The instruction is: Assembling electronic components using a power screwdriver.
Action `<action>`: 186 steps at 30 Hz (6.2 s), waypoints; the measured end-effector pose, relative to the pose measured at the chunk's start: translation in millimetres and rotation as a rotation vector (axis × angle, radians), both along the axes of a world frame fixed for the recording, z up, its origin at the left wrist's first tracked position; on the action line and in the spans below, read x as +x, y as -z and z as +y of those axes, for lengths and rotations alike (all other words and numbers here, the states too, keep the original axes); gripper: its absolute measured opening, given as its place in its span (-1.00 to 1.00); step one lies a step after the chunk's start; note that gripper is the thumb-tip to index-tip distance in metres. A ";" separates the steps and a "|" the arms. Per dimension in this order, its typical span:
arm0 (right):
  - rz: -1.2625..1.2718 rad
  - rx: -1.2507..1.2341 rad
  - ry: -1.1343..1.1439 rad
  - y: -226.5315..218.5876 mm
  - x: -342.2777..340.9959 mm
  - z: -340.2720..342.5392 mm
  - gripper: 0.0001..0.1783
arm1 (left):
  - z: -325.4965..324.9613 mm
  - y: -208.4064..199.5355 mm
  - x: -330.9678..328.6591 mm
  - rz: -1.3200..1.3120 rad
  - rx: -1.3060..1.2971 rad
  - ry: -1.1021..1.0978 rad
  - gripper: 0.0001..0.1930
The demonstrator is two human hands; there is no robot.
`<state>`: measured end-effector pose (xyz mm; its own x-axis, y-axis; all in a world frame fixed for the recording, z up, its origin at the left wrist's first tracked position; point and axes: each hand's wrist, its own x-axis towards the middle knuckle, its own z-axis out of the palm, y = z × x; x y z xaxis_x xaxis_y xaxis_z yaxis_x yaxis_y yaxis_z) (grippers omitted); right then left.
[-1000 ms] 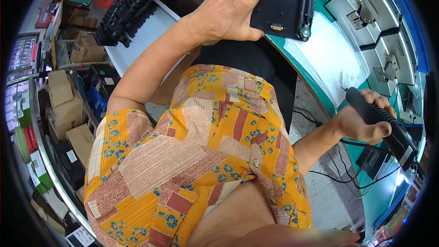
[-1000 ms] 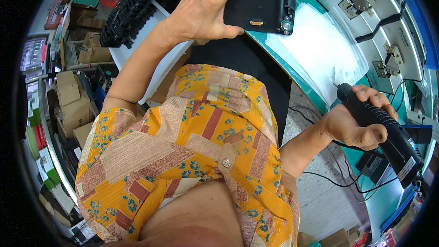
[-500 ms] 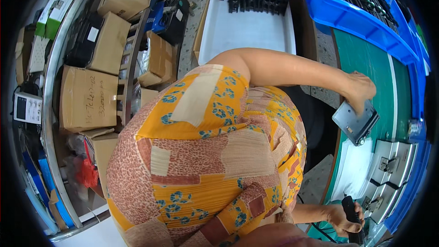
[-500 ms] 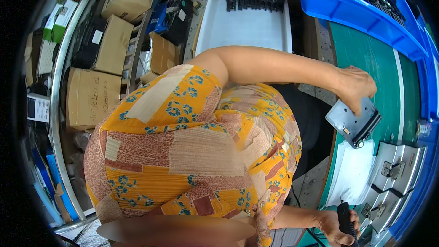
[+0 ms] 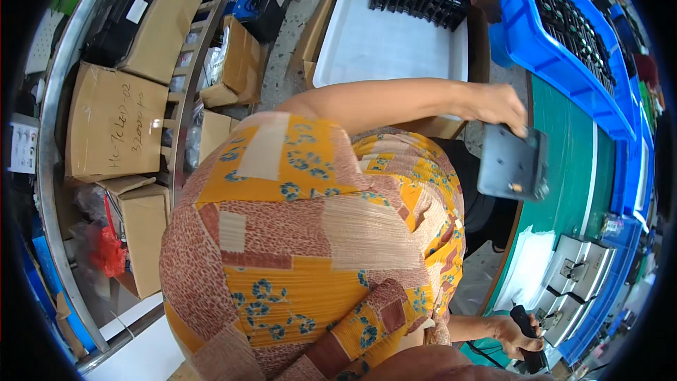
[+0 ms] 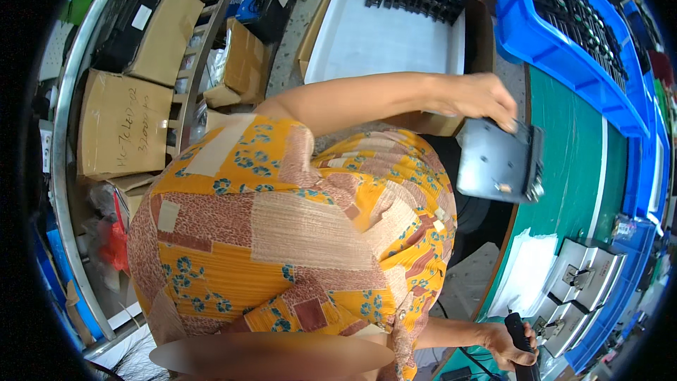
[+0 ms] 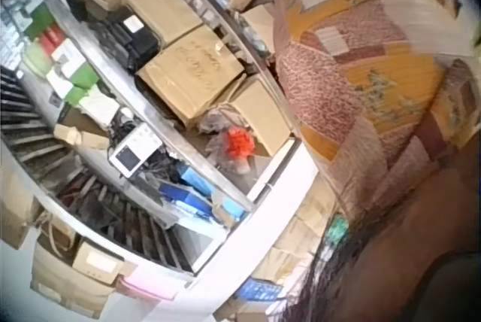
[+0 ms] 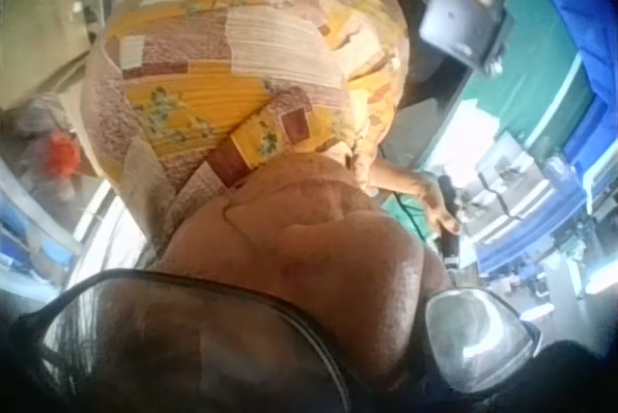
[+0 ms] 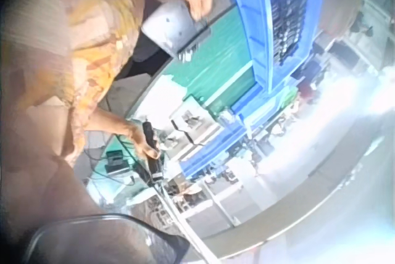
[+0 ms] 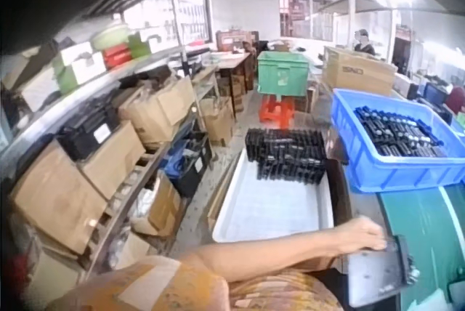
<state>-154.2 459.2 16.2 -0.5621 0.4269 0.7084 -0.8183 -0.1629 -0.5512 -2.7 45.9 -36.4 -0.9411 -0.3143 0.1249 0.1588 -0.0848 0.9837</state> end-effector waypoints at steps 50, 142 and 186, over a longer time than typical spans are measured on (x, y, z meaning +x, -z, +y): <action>-0.021 0.264 0.214 -12.9 -41.0 21.6 -0.45 | -226.7 197.3 149.1 -0.593 -0.688 -1.633 -0.71; -0.209 0.018 -0.109 -1.0 -6.7 11.2 -0.44 | 124.6 -230.0 -145.7 0.522 0.242 0.186 -0.48; -0.161 -0.147 0.223 -29.1 23.0 33.0 -0.54 | 218.4 -26.2 -122.6 0.597 -1.259 0.276 -0.17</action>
